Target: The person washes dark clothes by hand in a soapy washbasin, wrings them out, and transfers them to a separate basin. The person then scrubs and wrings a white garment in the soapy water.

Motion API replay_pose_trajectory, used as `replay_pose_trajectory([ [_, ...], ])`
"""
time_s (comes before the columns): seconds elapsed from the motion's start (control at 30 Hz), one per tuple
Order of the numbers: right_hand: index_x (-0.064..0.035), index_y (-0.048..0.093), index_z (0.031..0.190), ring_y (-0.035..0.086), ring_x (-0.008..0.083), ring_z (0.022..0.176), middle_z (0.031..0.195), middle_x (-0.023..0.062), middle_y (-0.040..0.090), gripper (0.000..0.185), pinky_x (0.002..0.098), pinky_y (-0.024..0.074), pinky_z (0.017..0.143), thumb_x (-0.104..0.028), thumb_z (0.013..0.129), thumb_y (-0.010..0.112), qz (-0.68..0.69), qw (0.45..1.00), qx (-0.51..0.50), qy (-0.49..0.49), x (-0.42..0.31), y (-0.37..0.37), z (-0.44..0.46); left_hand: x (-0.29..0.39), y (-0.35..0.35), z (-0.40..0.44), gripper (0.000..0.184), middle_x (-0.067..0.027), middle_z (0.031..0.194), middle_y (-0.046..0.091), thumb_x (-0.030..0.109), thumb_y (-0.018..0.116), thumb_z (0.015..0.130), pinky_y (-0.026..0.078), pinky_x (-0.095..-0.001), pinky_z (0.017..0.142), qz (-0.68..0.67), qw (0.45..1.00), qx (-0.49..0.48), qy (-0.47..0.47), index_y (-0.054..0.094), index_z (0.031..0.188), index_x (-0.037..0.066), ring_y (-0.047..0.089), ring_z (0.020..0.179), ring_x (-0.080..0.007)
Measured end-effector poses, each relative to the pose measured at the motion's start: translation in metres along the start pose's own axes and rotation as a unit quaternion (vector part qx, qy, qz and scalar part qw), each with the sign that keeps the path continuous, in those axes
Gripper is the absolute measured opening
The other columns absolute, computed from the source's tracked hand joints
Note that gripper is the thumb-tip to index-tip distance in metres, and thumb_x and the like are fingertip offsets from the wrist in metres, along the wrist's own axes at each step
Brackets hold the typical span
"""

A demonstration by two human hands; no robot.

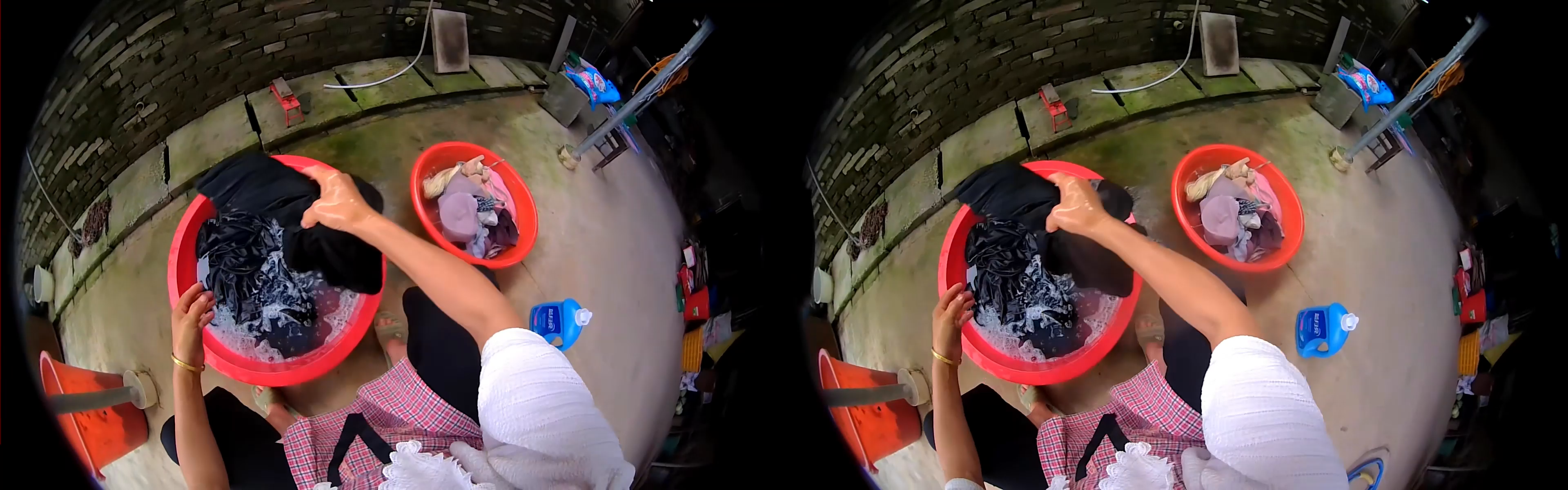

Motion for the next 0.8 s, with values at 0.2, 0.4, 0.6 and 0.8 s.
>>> replay_pose_trajectory([
  [0.2, 0.0005, 0.056, 0.115, 0.061, 0.0322, 0.097, 0.104, 0.0231, 0.062, 0.069, 0.0333, 0.046, 0.086, -0.007, 0.048, 0.072, -0.256, 0.953, 0.159, 0.042, 0.04, -0.161, -0.022, -0.049, -0.027, -0.024, 0.041, -0.0144, 0.108, 0.06, 0.012, 0.061, 0.081, 0.046, -0.032, 0.089, 0.183, 0.982, -0.046, -0.014, 0.053, 0.119, -0.003, 0.057, 0.101, -0.0209],
  [0.4, -0.0031, 0.063, 0.103, 0.06, 0.0332, 0.096, 0.099, 0.0172, 0.065, 0.036, 0.0414, 0.0476, 0.083, -0.011, 0.068, 0.066, -0.441, 0.857, 0.266, -0.005, 0.084, -0.239, -0.043, -0.049, -0.022, -0.039, 0.045, -0.0182, 0.106, 0.061, 0.02, 0.065, 0.079, 0.047, -0.0341, 0.087, 0.394, 0.918, -0.034, 0.039, 0.055, 0.116, -0.003, 0.06, 0.099, -0.0261],
  [0.6, -0.0005, 0.062, 0.101, 0.064, 0.0283, 0.08, 0.085, 0.0168, 0.066, 0.032, 0.0348, 0.0492, 0.075, -0.013, 0.072, 0.064, -0.262, 0.965, 0.008, 0.022, 0.057, -0.151, -0.018, -0.054, -0.011, -0.041, 0.047, -0.0188, 0.111, 0.06, 0.022, 0.064, 0.077, 0.047, -0.0363, 0.087, 0.496, 0.864, -0.066, 0.05, 0.055, 0.117, -0.001, 0.059, 0.1, -0.0288],
  [0.8, -0.0006, 0.061, 0.103, 0.063, 0.0307, 0.083, 0.089, 0.0181, 0.065, 0.033, 0.0369, 0.0487, 0.076, -0.014, 0.073, 0.063, -0.273, 0.944, -0.184, -0.021, 0.016, -0.061, -0.015, -0.071, 0.011, -0.066, 0.049, -0.0177, 0.114, 0.059, 0.024, 0.064, 0.078, 0.046, -0.0353, 0.09, 0.495, 0.866, -0.069, 0.005, 0.054, 0.118, -0.001, 0.058, 0.104, -0.027],
])
Point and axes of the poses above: each hand's wrist, its own z-axis towards the middle knuckle, its own y-axis out of the palm, x = y × z, the point moved 5 cm from there along z, towards the middle knuckle
